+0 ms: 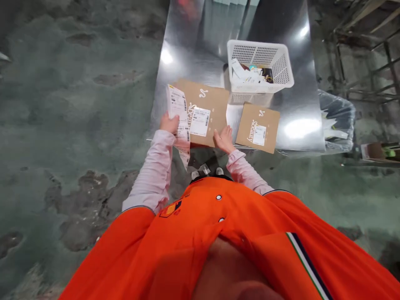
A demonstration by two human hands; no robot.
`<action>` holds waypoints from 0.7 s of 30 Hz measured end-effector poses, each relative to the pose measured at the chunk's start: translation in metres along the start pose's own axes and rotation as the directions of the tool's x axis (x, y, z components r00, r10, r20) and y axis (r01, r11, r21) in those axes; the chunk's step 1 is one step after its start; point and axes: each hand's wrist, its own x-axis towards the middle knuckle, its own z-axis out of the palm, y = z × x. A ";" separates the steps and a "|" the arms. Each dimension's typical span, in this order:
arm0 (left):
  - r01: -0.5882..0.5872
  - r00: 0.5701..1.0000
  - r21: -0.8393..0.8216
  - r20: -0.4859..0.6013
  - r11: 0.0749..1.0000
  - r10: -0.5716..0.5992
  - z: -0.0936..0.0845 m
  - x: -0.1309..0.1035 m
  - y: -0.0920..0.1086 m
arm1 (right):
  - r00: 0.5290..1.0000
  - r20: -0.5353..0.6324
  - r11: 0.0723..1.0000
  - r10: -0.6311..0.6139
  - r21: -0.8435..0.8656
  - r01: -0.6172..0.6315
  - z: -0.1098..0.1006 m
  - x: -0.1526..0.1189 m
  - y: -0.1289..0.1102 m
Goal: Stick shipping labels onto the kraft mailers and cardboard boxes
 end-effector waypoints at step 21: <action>-0.060 0.838 -0.560 0.421 0.826 0.347 0.039 -0.124 0.005 | 0.910 -0.040 0.673 -0.412 0.660 0.333 -0.059 -0.068 -0.030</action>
